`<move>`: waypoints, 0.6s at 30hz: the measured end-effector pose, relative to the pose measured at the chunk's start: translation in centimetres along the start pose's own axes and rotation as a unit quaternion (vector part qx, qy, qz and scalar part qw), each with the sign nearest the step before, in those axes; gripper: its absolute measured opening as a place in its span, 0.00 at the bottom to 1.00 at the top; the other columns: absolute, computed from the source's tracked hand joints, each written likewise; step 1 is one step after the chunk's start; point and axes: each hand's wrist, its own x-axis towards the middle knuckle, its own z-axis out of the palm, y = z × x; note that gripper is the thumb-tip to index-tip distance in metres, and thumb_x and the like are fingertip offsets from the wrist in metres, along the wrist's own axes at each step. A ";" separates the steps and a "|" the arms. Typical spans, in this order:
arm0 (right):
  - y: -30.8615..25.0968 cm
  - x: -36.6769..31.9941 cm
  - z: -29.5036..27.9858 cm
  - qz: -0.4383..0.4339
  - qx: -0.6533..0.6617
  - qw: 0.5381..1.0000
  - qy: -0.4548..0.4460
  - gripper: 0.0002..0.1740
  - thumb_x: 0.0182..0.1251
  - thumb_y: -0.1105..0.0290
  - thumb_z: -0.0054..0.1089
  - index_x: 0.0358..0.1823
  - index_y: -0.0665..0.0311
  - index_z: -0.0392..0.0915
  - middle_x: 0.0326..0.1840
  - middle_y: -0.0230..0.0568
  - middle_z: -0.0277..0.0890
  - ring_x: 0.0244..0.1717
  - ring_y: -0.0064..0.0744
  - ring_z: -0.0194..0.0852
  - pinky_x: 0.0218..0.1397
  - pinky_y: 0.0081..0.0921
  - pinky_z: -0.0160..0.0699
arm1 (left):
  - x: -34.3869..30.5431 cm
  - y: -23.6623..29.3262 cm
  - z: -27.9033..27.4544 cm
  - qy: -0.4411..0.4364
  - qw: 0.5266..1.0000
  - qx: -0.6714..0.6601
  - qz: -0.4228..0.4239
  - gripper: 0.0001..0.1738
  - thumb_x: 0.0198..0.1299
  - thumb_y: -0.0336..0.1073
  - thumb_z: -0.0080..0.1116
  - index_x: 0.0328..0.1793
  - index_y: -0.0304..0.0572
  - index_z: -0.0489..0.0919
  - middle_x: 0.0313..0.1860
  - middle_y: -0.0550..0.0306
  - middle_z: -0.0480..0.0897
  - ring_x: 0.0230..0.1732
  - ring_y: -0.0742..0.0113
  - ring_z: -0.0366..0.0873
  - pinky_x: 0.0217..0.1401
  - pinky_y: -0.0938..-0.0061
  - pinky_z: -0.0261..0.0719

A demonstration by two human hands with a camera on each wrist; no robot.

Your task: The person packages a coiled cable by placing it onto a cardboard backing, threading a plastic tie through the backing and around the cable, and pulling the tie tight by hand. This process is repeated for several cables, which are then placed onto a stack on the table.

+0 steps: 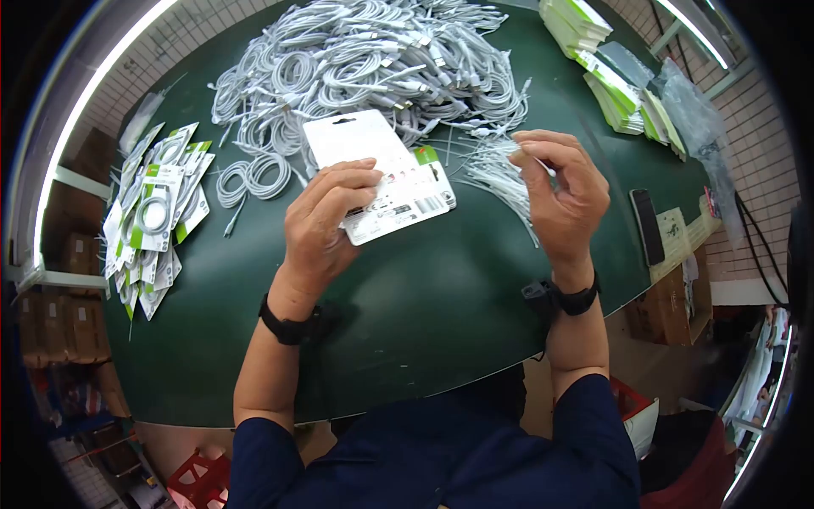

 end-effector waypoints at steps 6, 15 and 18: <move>2.1 -0.6 0.0 0.089 -0.064 0.993 -0.038 0.06 0.76 0.81 0.66 0.50 0.71 0.85 0.43 0.41 0.89 0.38 0.24 0.90 0.42 0.21 0.86 | -0.3 0.1 0.1 -0.011 1.000 0.006 -0.005 0.17 0.51 0.25 0.81 0.40 0.39 0.79 0.49 0.48 0.92 0.58 0.45 0.91 0.62 0.58 0.88; 3.2 -1.1 0.6 0.104 -0.127 0.985 -0.046 0.06 0.71 0.73 0.72 0.45 0.66 0.87 0.41 0.48 0.89 0.36 0.50 0.88 0.40 0.35 0.86 | -0.2 0.4 0.2 -0.017 1.000 0.004 -0.008 0.17 0.50 0.24 0.79 0.40 0.40 0.79 0.49 0.51 0.91 0.59 0.48 0.91 0.59 0.61 0.88; 3.2 -0.9 0.6 0.061 -0.110 0.991 -0.054 0.06 0.70 0.77 0.72 0.46 0.67 0.87 0.41 0.46 0.89 0.37 0.41 0.88 0.41 0.30 0.86 | -0.2 0.4 0.3 -0.019 1.000 -0.001 -0.006 0.17 0.49 0.23 0.79 0.40 0.40 0.79 0.49 0.51 0.91 0.59 0.48 0.90 0.59 0.60 0.88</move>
